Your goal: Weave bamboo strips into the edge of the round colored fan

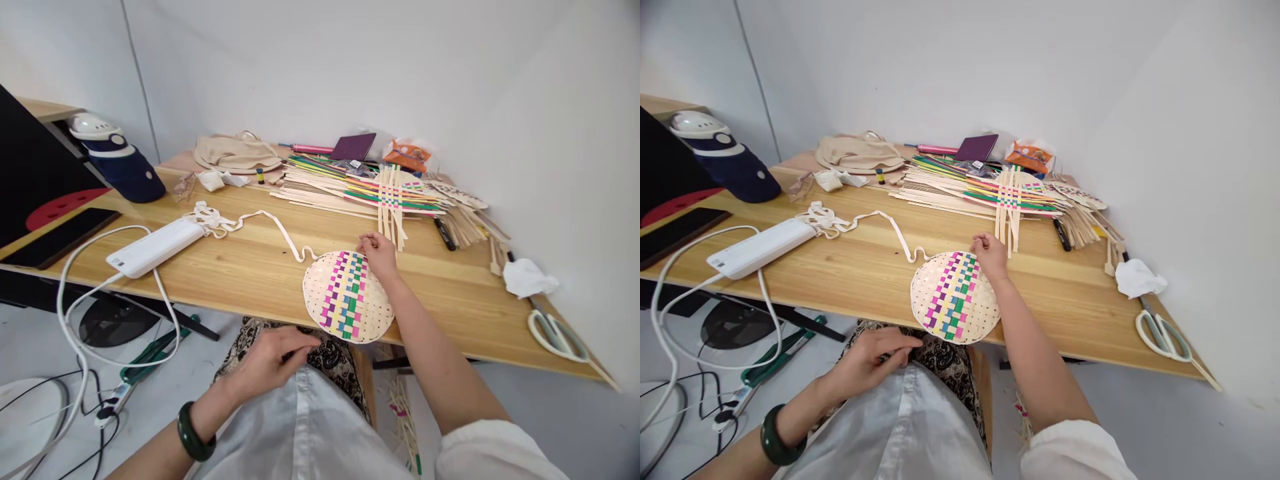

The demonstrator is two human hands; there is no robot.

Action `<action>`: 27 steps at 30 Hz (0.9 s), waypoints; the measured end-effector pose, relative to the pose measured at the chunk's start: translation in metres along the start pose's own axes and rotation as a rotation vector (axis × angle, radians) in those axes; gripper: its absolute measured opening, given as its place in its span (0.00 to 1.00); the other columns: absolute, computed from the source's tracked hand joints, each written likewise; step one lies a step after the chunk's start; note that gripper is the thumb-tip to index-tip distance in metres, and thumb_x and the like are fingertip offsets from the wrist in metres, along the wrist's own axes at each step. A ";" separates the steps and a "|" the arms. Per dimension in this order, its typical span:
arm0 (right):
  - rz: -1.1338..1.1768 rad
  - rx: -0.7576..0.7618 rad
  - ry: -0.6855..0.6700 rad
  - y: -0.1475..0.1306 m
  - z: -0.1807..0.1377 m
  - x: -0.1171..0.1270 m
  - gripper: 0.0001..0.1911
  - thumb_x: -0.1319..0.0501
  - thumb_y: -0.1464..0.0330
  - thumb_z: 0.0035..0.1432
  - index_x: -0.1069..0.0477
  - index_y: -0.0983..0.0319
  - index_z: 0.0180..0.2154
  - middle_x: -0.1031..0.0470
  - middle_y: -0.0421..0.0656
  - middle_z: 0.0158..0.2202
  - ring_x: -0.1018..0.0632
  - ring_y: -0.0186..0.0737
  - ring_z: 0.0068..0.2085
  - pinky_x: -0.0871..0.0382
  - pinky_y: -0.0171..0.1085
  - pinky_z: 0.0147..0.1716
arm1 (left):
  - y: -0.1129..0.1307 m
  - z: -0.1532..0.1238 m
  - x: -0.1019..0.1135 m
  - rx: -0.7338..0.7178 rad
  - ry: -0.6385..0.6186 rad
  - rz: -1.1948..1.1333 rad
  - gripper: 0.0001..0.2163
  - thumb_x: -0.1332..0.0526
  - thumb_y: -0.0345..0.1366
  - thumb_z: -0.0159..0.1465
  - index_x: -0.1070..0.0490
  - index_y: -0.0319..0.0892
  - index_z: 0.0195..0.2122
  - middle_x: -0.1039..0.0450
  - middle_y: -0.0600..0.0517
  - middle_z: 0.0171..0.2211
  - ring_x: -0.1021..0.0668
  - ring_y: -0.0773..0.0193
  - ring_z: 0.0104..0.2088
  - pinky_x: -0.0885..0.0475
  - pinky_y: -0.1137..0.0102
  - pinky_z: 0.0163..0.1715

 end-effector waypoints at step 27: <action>-0.163 -0.128 0.369 0.003 -0.004 0.059 0.14 0.43 0.61 0.63 0.30 0.65 0.44 0.27 0.45 0.43 0.25 0.39 0.42 0.29 0.44 0.43 | -0.041 0.090 0.052 0.057 0.335 0.185 0.11 0.43 0.35 0.62 0.24 0.40 0.41 0.27 0.44 0.48 0.26 0.54 0.50 0.31 0.57 0.53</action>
Point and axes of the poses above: each hand's wrist, its own z-axis towards the middle knuckle, its own x-axis out of the back of the hand, y = z × x, the point moved 10 cm from there along z, towards the middle knuckle
